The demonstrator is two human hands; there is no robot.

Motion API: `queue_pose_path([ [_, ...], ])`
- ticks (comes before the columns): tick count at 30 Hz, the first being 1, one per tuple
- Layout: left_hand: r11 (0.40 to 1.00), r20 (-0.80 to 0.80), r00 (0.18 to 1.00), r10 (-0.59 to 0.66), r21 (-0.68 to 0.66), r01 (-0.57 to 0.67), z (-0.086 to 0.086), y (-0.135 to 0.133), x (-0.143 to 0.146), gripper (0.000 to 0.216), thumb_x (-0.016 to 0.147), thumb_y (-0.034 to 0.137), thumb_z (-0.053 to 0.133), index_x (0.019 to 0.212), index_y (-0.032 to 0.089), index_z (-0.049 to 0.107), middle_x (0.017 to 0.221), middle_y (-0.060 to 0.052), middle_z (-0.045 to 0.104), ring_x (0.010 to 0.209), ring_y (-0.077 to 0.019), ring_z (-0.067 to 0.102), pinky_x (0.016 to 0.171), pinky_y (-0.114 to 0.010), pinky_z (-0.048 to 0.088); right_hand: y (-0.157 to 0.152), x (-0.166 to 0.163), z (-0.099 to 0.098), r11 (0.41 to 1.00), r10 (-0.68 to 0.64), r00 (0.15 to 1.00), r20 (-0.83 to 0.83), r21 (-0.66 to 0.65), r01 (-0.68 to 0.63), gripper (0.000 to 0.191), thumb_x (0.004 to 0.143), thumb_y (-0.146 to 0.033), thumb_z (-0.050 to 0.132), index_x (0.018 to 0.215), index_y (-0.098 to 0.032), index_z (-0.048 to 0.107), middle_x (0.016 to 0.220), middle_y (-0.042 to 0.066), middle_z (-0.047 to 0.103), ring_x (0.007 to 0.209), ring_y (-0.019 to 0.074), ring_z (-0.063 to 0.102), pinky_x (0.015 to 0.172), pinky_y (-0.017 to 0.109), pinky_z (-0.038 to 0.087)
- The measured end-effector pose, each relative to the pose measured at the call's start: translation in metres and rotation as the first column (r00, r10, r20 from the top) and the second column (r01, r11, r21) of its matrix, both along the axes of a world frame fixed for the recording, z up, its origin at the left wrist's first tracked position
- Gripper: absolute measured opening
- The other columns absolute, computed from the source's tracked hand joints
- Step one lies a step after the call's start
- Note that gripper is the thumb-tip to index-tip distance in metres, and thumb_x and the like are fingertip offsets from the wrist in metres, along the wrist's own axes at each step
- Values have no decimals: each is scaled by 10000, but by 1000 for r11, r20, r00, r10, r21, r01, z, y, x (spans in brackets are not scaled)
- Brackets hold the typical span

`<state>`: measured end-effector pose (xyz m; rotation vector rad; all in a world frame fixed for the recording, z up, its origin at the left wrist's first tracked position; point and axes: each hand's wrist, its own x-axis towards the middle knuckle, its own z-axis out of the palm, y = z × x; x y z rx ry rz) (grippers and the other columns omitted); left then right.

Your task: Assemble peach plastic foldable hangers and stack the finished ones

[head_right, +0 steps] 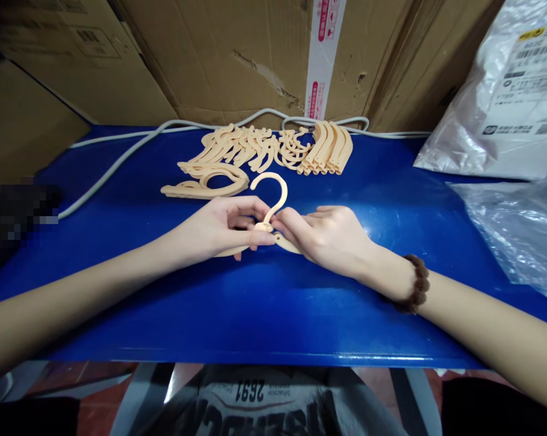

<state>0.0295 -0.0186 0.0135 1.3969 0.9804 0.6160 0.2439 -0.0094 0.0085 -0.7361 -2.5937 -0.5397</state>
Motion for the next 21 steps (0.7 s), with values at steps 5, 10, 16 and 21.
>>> queue_pose_path([
  [5, 1000, -7, 1000, -18, -19, 18, 3, -2, 1, 294, 758, 354, 768, 902, 169, 590, 784, 6, 634, 636, -104, 591, 456, -158, 472, 0, 3, -2, 999, 41, 999, -26, -35, -42, 274, 1041, -269, 375, 936, -162, 604, 621, -17, 668, 443, 96, 502, 504, 247, 338],
  [10, 1000, -1, 1000, -25, 12, 25, 0, -2, 2, 228, 782, 308, 730, 875, 176, 568, 743, 9, 624, 634, -111, 599, 452, -156, 468, -1, 0, 0, 999, 48, 999, 6, 24, -48, 267, 1044, -288, 375, 945, -173, 594, 583, -32, 646, 430, 100, 497, 502, 239, 336],
  [16, 999, 44, 998, 47, 14, -48, -2, -2, 2, 224, 755, 244, 728, 861, 177, 543, 703, 24, 606, 600, -95, 573, 451, -148, 465, -2, -4, 4, 996, 61, 998, 26, 58, -63, 345, 1028, -406, 419, 870, -161, 604, 548, -31, 614, 440, 111, 499, 524, 253, 335],
  [21, 991, 81, 989, 121, 39, -125, 0, 1, 0, 231, 761, 250, 723, 869, 171, 535, 741, 18, 615, 618, -97, 592, 476, -159, 477, -2, -4, 5, 999, 41, 995, 94, 9, -43, 372, 1032, -412, 393, 819, -173, 581, 623, -8, 646, 534, 121, 576, 564, 271, 331],
])
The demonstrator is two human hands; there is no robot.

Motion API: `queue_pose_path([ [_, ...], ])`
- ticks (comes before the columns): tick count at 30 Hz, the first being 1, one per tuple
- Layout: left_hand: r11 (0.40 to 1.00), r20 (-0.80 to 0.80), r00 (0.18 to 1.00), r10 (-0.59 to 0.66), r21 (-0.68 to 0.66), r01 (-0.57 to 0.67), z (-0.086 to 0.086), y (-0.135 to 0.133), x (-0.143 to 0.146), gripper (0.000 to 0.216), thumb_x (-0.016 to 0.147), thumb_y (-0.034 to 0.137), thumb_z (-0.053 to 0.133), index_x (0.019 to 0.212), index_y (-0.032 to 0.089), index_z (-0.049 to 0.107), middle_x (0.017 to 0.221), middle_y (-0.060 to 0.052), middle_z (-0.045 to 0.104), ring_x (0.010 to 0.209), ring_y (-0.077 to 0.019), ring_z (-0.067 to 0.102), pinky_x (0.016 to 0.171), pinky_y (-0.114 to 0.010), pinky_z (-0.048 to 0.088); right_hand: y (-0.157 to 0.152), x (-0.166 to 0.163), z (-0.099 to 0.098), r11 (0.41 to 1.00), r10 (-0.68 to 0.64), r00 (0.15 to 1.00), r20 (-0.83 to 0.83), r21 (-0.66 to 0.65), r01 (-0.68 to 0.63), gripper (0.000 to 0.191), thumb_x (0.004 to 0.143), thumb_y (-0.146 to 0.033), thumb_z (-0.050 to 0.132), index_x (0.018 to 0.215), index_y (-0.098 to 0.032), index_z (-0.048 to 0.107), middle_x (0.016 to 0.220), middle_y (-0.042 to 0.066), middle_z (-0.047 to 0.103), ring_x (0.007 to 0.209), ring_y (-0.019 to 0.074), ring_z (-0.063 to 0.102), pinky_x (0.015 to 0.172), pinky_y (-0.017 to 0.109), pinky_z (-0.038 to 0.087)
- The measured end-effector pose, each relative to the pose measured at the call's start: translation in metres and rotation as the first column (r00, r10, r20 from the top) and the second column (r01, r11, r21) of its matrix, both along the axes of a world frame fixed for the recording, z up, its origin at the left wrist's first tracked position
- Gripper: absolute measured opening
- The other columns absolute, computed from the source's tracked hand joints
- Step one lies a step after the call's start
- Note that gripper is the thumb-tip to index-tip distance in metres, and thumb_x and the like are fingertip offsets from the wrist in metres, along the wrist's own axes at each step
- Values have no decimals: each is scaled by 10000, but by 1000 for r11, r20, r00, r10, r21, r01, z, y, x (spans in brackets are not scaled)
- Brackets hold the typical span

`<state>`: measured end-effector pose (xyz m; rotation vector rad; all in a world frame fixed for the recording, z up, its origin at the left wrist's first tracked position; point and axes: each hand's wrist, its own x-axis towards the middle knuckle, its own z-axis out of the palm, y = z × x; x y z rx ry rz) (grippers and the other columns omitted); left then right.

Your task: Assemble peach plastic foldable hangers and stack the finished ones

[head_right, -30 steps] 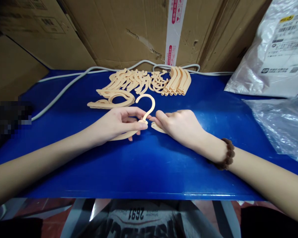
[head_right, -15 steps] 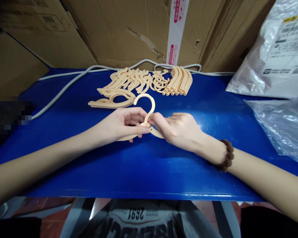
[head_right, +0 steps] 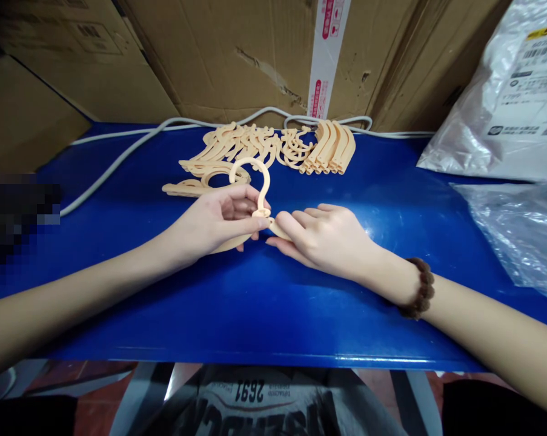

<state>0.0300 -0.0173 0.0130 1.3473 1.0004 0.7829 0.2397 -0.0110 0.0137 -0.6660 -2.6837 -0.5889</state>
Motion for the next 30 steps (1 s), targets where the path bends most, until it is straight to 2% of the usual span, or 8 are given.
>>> queue_pose_path([
  [5, 1000, -6, 1000, 16, -5, -16, 0, 2, -1, 303, 734, 313, 768, 862, 167, 536, 751, 15, 611, 617, -99, 601, 479, -162, 482, 2, 0, -1, 997, -66, 998, 22, -40, 67, 348, 1043, -369, 371, 844, -178, 584, 655, -4, 657, 541, 116, 578, 567, 268, 335],
  [10, 1000, -62, 998, 17, -1, -17, 2, 2, -2, 277, 831, 411, 675, 922, 164, 590, 820, -11, 633, 652, -121, 648, 471, -168, 509, 2, 0, -1, 996, -70, 998, 2, -48, 70, 339, 1042, -361, 376, 862, -173, 593, 675, 3, 659, 534, 116, 561, 557, 261, 338],
  [13, 1000, -86, 996, 24, 5, -24, 2, 2, -3, 312, 831, 448, 676, 938, 162, 613, 815, -16, 642, 665, -132, 664, 480, -171, 521, 2, 0, -1, 993, -90, 995, 32, -70, 92, 343, 1044, -368, 369, 875, -177, 599, 685, 2, 658, 549, 118, 565, 571, 268, 333],
  [20, 999, -121, 993, -19, 44, 25, -2, 4, -7, 267, 894, 419, 628, 990, 176, 685, 783, -14, 654, 672, -125, 666, 514, -166, 536, 3, 1, -2, 994, -65, 997, 47, -80, 68, 335, 1034, -359, 401, 857, -163, 607, 701, -2, 654, 568, 121, 576, 584, 272, 331],
  [30, 999, -139, 990, -31, 20, 34, 1, 3, -5, 274, 911, 373, 601, 1037, 167, 730, 744, -21, 672, 667, -131, 660, 491, -159, 508, 4, 2, -3, 994, -88, 990, 112, -61, 95, 345, 1038, -364, 378, 914, -174, 638, 730, 7, 656, 577, 126, 571, 614, 285, 354],
])
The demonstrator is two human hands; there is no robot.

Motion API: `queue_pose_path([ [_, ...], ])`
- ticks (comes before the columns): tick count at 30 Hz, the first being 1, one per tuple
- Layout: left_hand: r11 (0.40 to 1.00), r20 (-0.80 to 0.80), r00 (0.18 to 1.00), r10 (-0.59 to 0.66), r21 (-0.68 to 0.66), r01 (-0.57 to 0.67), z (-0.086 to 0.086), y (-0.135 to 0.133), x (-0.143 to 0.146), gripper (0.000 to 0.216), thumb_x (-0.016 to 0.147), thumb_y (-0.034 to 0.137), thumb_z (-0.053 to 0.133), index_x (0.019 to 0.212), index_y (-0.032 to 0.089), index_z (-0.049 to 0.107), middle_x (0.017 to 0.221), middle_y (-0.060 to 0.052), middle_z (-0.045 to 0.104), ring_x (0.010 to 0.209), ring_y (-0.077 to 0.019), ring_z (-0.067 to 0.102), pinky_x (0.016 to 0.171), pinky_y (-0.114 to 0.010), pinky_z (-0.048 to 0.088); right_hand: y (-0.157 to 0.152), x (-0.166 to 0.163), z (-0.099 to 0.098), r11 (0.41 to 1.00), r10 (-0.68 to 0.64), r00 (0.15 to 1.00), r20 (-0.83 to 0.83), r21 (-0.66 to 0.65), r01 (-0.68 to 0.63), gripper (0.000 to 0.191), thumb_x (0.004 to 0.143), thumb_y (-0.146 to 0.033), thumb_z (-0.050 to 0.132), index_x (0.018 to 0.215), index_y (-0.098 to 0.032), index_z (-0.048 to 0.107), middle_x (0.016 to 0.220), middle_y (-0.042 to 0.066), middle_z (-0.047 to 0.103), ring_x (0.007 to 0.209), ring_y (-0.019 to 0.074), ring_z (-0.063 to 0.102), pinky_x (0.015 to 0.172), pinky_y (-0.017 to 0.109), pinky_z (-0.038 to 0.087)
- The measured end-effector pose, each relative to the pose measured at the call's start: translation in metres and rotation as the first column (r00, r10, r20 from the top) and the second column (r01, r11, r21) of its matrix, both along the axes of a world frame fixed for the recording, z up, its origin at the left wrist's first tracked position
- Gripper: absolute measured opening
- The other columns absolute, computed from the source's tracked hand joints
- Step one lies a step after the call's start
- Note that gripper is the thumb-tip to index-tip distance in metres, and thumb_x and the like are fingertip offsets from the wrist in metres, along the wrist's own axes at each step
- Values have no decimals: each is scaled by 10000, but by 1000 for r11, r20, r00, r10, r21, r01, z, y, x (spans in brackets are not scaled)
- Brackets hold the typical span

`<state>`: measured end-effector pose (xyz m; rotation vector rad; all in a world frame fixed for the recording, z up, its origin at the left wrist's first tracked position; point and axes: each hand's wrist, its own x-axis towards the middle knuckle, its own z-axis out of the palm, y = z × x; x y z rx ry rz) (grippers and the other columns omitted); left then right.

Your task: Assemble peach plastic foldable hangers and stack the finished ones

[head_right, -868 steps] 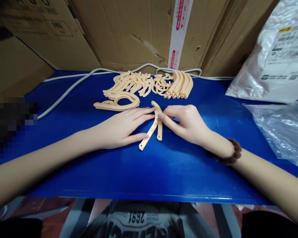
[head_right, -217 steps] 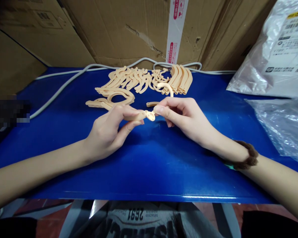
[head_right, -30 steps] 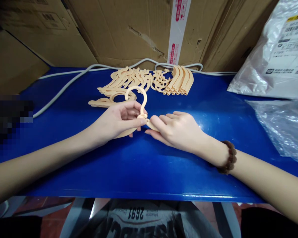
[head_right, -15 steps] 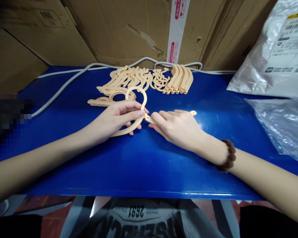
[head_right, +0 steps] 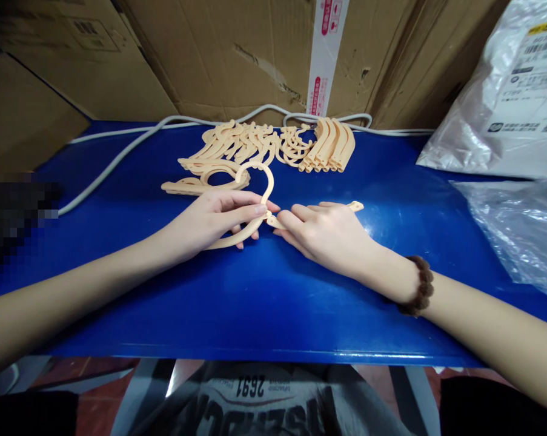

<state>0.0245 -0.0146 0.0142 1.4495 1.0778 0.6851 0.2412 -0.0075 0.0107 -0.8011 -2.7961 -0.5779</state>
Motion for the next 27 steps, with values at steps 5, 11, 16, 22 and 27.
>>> queue_pose_path([
  [5, 1000, -15, 1000, 6, -4, -6, 3, 0, 1, 252, 914, 341, 589, 1011, 162, 738, 680, -8, 656, 618, -120, 648, 484, -156, 496, 0, 0, 0, 1000, -8, 1000, 7, 2, 8, 324, 1036, -360, 387, 961, -177, 643, 736, 7, 660, 585, 126, 577, 610, 285, 356],
  [11, 1000, -28, 1000, 13, -16, -14, 3, -2, 0, 260, 920, 355, 591, 1035, 175, 739, 670, -5, 648, 616, -119, 654, 482, -149, 497, 0, 1, -1, 1000, 9, 1000, -23, -2, -9, 301, 1030, -344, 411, 982, -160, 645, 742, 7, 666, 583, 127, 579, 594, 277, 345],
  [16, 1000, -22, 1000, 18, -13, -18, 2, -2, 0, 268, 916, 377, 612, 1052, 186, 740, 667, 0, 651, 632, -111, 651, 487, -132, 497, -2, 1, -2, 1000, -15, 1000, -24, -18, 15, 303, 1026, -355, 417, 988, -165, 649, 753, 9, 677, 583, 131, 586, 561, 278, 313],
  [22, 1000, 11, 1000, 17, -27, -17, 4, 0, 2, 250, 929, 317, 590, 1038, 147, 738, 663, 3, 649, 601, -101, 642, 467, -131, 490, -2, 2, -3, 999, -12, 998, -54, -32, 10, 303, 1028, -351, 414, 980, -161, 644, 751, 4, 670, 599, 131, 610, 539, 278, 293],
  [27, 1000, -23, 1000, 11, -11, -12, 7, -1, 3, 252, 931, 279, 569, 1037, 112, 726, 619, 11, 628, 563, -89, 612, 455, -126, 467, -1, 2, -2, 1000, -8, 1000, -26, -24, 7, 322, 1033, -354, 396, 967, -161, 647, 745, 6, 667, 586, 128, 595, 559, 279, 321],
])
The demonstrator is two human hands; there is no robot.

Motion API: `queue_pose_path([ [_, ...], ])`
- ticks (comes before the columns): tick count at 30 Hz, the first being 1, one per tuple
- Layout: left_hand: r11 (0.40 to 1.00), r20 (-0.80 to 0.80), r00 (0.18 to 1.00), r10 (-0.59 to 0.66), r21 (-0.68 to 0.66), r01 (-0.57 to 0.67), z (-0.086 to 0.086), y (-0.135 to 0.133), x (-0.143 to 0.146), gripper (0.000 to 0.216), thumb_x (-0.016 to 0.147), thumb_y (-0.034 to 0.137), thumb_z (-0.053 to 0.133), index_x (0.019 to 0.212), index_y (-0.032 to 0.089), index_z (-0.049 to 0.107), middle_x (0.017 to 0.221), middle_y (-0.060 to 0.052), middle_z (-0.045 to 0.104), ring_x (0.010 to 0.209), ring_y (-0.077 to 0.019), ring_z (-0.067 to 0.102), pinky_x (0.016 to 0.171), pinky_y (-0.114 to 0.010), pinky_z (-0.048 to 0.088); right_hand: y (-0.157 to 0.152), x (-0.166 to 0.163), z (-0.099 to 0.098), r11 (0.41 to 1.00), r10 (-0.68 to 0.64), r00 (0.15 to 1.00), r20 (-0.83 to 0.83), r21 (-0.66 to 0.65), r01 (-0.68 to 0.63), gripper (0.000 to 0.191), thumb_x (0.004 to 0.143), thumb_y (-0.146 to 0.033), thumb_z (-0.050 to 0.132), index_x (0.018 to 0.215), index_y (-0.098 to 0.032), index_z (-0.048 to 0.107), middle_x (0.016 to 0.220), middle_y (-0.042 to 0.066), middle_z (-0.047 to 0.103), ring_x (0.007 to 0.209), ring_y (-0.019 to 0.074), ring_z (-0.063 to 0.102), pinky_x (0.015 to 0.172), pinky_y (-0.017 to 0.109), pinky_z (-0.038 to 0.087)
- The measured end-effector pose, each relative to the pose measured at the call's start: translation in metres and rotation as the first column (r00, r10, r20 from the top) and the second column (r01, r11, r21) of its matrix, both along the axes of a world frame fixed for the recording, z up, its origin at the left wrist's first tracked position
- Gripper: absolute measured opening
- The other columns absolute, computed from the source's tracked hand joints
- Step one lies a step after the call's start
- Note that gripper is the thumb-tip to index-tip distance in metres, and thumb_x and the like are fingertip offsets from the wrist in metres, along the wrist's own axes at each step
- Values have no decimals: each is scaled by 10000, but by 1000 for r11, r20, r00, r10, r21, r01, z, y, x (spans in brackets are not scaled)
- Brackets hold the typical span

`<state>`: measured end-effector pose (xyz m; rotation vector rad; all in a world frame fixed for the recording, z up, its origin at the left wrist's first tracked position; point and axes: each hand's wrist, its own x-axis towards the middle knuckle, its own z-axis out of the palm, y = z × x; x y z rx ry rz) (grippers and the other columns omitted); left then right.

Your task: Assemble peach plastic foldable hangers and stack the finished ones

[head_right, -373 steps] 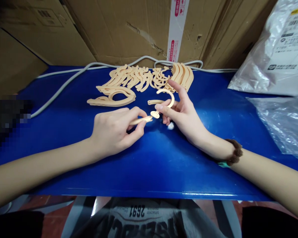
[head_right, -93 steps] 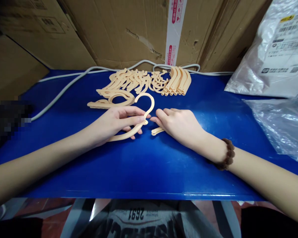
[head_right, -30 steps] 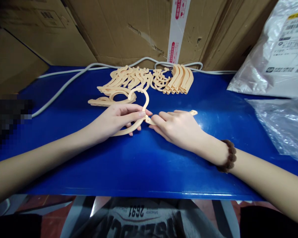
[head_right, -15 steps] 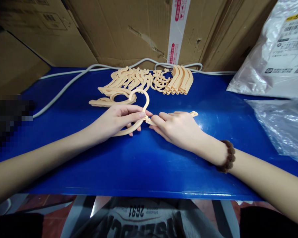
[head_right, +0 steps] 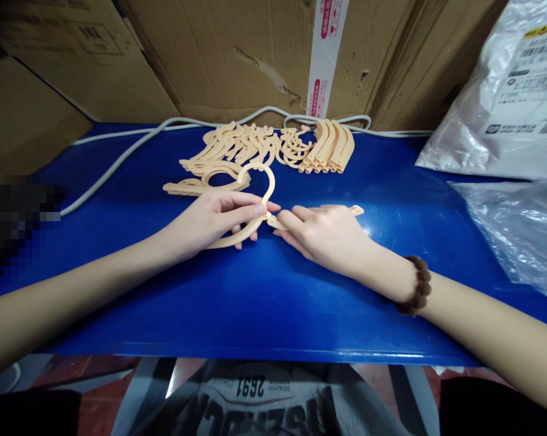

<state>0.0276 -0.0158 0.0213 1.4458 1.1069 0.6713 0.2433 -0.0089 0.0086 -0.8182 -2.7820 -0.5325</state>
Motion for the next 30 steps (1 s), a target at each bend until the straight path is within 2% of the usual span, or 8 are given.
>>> queue_pose_path([
  [6, 995, -50, 994, -100, 21, 101, 2, 3, -3, 246, 957, 257, 510, 970, 98, 697, 561, 26, 596, 456, -57, 521, 453, -133, 438, 0, -2, 1, 998, 44, 999, -3, 52, -44, 296, 1033, -345, 413, 1003, -160, 642, 740, -5, 663, 594, 119, 608, 597, 276, 372],
  [9, 987, -63, 985, -158, 34, 160, 0, 5, -6, 257, 965, 268, 501, 856, 104, 667, 567, 19, 597, 461, -62, 532, 443, -135, 424, 0, -2, 1, 994, 66, 998, -19, 92, -64, 302, 1036, -342, 407, 968, -160, 638, 719, -9, 650, 583, 113, 595, 601, 270, 377],
  [12, 980, -65, 979, -192, 48, 196, -1, 6, -8, 273, 970, 295, 506, 824, 113, 648, 581, 16, 605, 460, -62, 532, 446, -141, 420, 0, -1, 2, 988, 84, 996, -33, 132, -79, 294, 1033, -331, 418, 913, -163, 627, 688, -17, 627, 567, 112, 576, 597, 265, 375],
  [20, 981, -24, 981, -190, 42, 191, -4, 3, -8, 221, 949, 310, 545, 933, 126, 665, 592, 35, 585, 501, -70, 556, 438, -127, 401, 1, -1, 3, 980, 122, 992, -45, 165, -113, 290, 1032, -307, 417, 838, -174, 587, 642, -29, 587, 539, 113, 538, 581, 264, 362],
  [26, 977, -34, 982, -187, 102, 189, -6, 2, -7, 235, 938, 317, 560, 962, 133, 705, 626, 17, 610, 526, -77, 562, 489, -152, 427, -1, -2, 2, 976, 143, 989, -47, 173, -133, 317, 1033, -304, 412, 777, -187, 559, 635, -37, 584, 514, 108, 513, 573, 269, 349],
  [30, 976, -39, 984, -175, 126, 179, -7, 1, -8, 236, 941, 318, 563, 991, 145, 715, 643, 14, 613, 528, -78, 549, 494, -162, 419, -1, -3, 1, 975, 148, 988, -49, 173, -138, 318, 1032, -322, 420, 804, -173, 584, 654, -33, 604, 520, 108, 537, 567, 273, 357],
])
